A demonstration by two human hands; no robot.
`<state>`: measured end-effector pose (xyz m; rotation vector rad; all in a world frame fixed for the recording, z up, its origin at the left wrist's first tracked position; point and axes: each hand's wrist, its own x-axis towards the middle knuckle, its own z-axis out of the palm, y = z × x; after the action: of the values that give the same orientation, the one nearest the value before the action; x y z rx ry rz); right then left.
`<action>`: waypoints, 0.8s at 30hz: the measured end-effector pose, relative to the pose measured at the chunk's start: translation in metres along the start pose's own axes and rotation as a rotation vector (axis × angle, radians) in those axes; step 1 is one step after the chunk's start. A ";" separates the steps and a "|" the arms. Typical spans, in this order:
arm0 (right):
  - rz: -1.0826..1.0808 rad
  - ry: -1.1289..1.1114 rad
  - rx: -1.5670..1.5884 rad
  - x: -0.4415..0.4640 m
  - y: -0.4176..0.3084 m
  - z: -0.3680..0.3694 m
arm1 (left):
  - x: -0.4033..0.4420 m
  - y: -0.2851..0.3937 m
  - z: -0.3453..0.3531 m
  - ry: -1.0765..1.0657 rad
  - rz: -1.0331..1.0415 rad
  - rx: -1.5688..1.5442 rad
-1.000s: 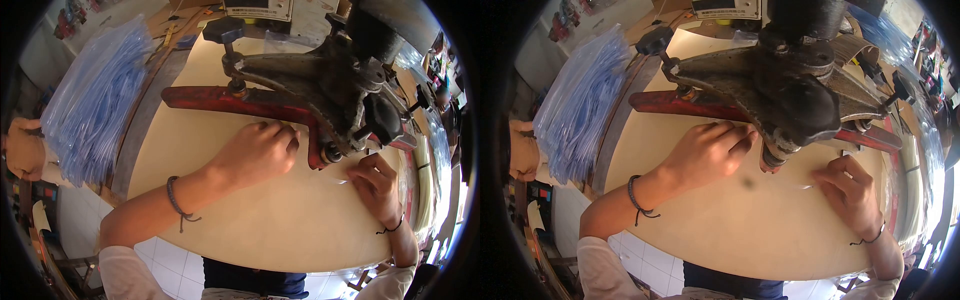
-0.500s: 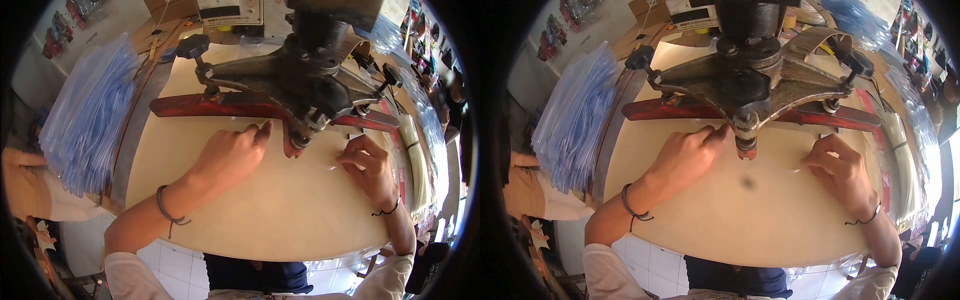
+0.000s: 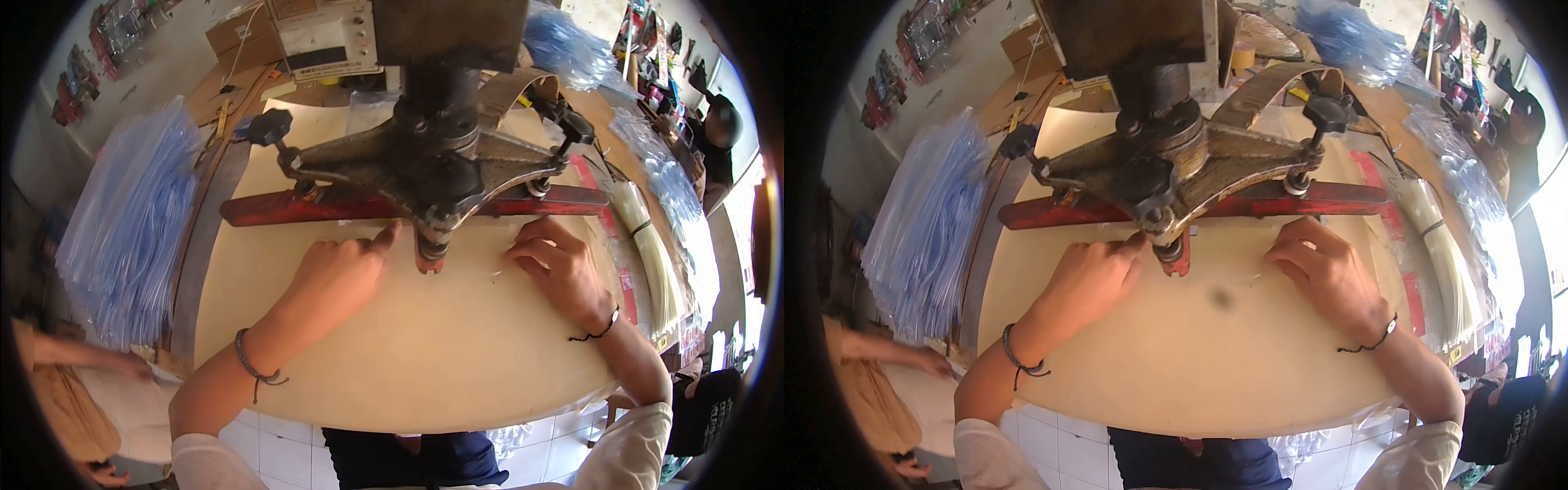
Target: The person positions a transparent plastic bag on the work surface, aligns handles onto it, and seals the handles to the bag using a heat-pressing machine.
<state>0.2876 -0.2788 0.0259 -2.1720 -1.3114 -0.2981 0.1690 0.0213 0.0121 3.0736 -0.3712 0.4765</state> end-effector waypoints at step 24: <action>-0.004 0.058 0.020 0.001 0.000 0.004 | -0.003 0.000 0.000 -0.032 0.012 -0.022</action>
<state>0.2878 -0.2756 0.0235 -2.1281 -1.2818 -0.3459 0.1657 0.0221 0.0115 3.0627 -0.3927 0.4204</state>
